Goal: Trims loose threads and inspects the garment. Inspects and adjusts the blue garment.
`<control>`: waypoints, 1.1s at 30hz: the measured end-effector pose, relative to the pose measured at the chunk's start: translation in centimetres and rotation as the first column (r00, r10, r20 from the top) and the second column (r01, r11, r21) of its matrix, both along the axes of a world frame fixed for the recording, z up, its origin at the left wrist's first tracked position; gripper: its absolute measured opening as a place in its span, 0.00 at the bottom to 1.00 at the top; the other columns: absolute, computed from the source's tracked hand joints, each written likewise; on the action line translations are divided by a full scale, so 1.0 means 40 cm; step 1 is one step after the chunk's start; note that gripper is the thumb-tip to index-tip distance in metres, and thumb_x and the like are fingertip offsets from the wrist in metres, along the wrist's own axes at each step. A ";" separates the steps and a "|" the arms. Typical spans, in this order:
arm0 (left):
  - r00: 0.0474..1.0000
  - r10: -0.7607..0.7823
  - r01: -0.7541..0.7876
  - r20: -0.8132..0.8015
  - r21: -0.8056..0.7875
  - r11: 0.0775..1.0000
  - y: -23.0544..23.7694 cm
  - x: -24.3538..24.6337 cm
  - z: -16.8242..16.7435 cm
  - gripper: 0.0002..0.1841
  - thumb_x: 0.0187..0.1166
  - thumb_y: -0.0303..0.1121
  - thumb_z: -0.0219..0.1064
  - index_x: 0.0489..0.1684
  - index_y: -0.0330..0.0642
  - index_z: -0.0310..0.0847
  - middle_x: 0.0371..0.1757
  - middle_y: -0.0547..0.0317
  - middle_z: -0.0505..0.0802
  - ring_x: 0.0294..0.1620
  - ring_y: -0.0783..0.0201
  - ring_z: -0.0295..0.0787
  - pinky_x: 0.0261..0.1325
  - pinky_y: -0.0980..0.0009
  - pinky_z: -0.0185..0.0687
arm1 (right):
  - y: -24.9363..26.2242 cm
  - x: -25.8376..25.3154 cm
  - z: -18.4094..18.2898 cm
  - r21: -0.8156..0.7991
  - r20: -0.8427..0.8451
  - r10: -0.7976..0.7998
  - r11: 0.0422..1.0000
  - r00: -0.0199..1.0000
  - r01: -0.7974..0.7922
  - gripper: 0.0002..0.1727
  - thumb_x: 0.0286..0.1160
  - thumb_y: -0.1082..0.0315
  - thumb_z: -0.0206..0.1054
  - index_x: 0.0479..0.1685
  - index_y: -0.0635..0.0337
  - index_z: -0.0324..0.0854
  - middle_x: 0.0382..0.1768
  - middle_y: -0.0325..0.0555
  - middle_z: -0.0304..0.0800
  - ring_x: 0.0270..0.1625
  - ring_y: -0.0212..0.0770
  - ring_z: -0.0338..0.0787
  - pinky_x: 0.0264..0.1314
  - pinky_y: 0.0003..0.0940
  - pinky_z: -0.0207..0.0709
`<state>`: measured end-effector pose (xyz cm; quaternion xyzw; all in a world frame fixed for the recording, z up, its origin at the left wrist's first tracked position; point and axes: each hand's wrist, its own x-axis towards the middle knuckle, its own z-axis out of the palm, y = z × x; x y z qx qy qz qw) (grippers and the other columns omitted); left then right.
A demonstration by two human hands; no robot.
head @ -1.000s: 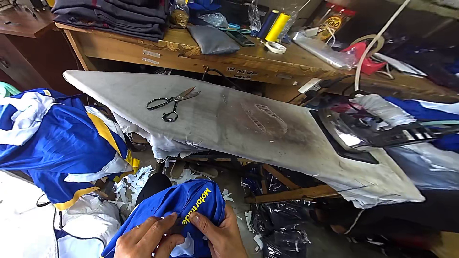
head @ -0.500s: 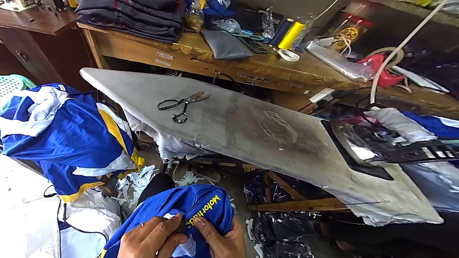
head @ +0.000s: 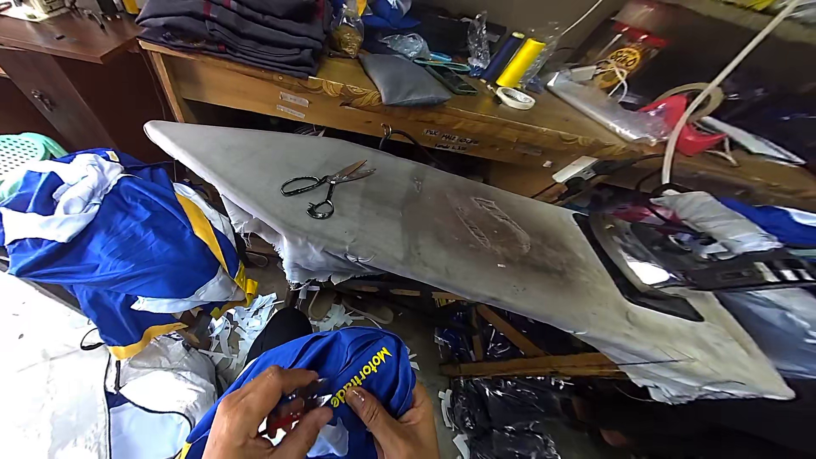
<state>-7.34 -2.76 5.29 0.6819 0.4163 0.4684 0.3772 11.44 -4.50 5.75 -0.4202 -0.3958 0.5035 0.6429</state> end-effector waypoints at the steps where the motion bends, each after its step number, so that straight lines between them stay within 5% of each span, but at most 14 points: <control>1: 1.000 0.002 -0.002 0.006 -0.007 1.000 0.002 0.003 0.002 0.16 0.72 0.37 0.81 0.50 0.35 0.89 0.33 0.60 0.91 0.29 0.78 0.81 0.31 0.82 0.76 | 0.000 0.000 0.000 0.009 0.015 0.013 1.000 1.000 -0.013 0.17 0.62 0.85 0.75 0.49 0.59 0.86 0.41 0.38 0.97 0.45 0.30 0.96 0.55 0.31 0.91; 3: 1.000 0.002 -0.002 0.004 -0.008 1.000 0.010 0.013 0.003 0.12 0.71 0.36 0.80 0.40 0.36 0.89 0.26 0.63 0.86 0.25 0.79 0.74 0.27 0.84 0.69 | 0.000 0.000 -0.002 0.029 0.046 0.048 0.998 0.998 -0.050 0.17 0.62 0.83 0.76 0.49 0.57 0.86 0.42 0.36 0.97 0.46 0.29 0.96 0.56 0.30 0.91; 5: 1.000 -0.004 0.004 -0.002 0.005 1.000 0.022 0.014 -0.001 0.08 0.76 0.32 0.74 0.33 0.37 0.89 0.24 0.62 0.87 0.24 0.80 0.77 0.28 0.84 0.71 | 0.002 0.002 -0.006 0.033 0.053 0.067 0.997 0.996 -0.069 0.17 0.62 0.84 0.76 0.49 0.57 0.87 0.43 0.36 0.97 0.47 0.29 0.95 0.56 0.30 0.90; 15: 0.996 -0.085 0.086 0.010 -0.048 0.995 0.028 0.006 -0.004 0.06 0.76 0.30 0.73 0.33 0.37 0.90 0.26 0.63 0.90 0.26 0.81 0.80 0.29 0.84 0.75 | 0.009 0.012 -0.007 0.020 0.119 0.090 0.996 0.989 -0.093 0.15 0.64 0.83 0.75 0.49 0.60 0.85 0.41 0.37 0.97 0.46 0.29 0.95 0.56 0.30 0.91; 17: 0.995 -0.096 0.097 0.018 -0.084 0.992 0.029 0.000 -0.003 0.06 0.77 0.31 0.73 0.36 0.37 0.91 0.26 0.64 0.90 0.25 0.81 0.80 0.29 0.84 0.76 | 0.008 0.012 -0.006 0.015 0.118 0.088 0.996 0.989 -0.090 0.15 0.63 0.83 0.75 0.48 0.61 0.85 0.41 0.37 0.97 0.46 0.29 0.95 0.55 0.30 0.91; 21: 0.984 -0.128 0.116 -0.121 -0.099 0.988 0.024 -0.037 0.012 0.18 0.78 0.38 0.74 0.60 0.37 0.86 0.34 0.62 0.91 0.31 0.75 0.84 0.33 0.78 0.81 | 0.012 0.023 -0.014 0.018 0.076 0.070 0.997 0.995 -0.071 0.15 0.64 0.83 0.74 0.49 0.61 0.85 0.42 0.39 0.96 0.46 0.31 0.95 0.55 0.31 0.91; 24: 0.959 -0.191 0.196 -0.208 0.006 0.981 0.013 -0.058 0.019 0.16 0.82 0.39 0.72 0.58 0.38 0.90 0.44 0.53 0.94 0.42 0.69 0.89 0.47 0.73 0.87 | 0.016 0.029 -0.020 0.022 0.049 0.069 0.997 0.996 -0.071 0.15 0.64 0.83 0.75 0.49 0.61 0.85 0.42 0.39 0.97 0.46 0.31 0.96 0.55 0.31 0.91; 33: 0.962 -0.158 0.171 -0.222 0.043 0.984 0.002 -0.043 0.012 0.16 0.78 0.39 0.75 0.54 0.36 0.92 0.40 0.54 0.95 0.40 0.71 0.89 0.46 0.76 0.85 | 0.012 0.023 -0.011 0.018 0.047 0.075 0.997 0.996 -0.075 0.15 0.64 0.83 0.74 0.49 0.62 0.85 0.41 0.40 0.96 0.46 0.32 0.96 0.55 0.32 0.91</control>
